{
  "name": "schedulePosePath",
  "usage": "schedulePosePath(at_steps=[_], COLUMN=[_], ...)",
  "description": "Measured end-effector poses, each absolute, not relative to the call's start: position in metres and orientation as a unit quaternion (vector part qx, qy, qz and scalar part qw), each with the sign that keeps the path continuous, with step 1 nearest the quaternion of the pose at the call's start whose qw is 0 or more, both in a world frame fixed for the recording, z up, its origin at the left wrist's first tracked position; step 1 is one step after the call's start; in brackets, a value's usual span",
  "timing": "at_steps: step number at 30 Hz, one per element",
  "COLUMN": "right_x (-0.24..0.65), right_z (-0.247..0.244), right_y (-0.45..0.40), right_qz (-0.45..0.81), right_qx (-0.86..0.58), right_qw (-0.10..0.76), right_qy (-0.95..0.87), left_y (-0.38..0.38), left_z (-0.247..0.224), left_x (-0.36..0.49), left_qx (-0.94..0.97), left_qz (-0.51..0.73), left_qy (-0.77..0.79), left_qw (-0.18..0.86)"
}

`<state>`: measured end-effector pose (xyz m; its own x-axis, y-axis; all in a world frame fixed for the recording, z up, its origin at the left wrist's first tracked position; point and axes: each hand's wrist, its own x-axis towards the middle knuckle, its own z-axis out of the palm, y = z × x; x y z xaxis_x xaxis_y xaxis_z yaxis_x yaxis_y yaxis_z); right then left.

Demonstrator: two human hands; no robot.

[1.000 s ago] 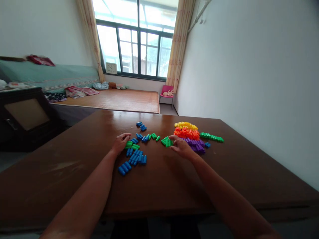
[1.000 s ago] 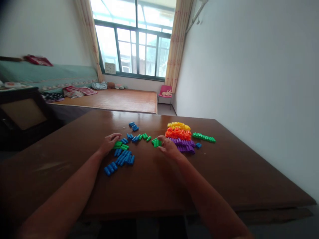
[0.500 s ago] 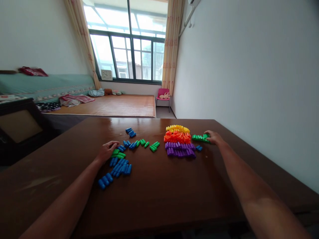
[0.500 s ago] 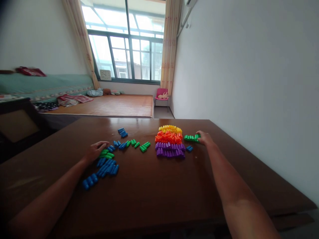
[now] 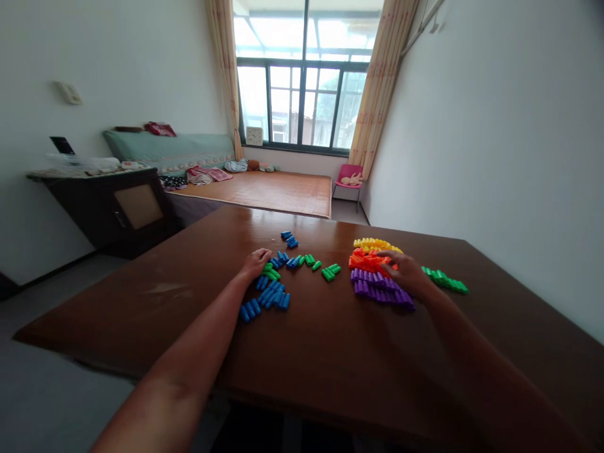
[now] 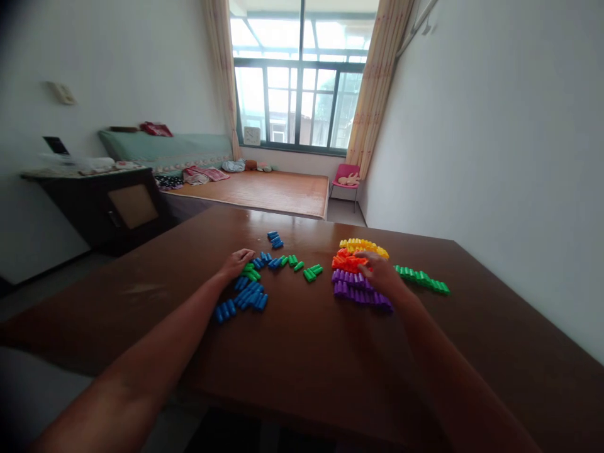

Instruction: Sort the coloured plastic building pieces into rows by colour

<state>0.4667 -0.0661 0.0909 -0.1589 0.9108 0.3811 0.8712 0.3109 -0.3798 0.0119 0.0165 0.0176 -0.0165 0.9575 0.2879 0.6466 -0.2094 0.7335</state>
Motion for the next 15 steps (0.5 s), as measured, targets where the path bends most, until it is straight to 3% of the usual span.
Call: schedulePosePath(at_steps=[4,8,15], right_x=[0.359,0.311,0.297], right_z=[0.063,0.032,0.011], right_y=[-0.066,-0.062,-0.069], right_qz=[0.104,0.034,0.002], right_qx=[-0.517,-0.564,-0.563], right_qw=[0.249,0.211,0.259], right_qy=[-0.812,-0.798,-0.785], left_y=[0.013,0.014,0.017], left_z=[0.009,0.002,0.006], left_x=[0.014,0.011,0.014], left_qx=[0.632,0.600,0.648], left_qz=[0.464,0.512,0.433], left_qy=[0.575,0.538,0.585], left_qw=[0.234,0.296,0.226])
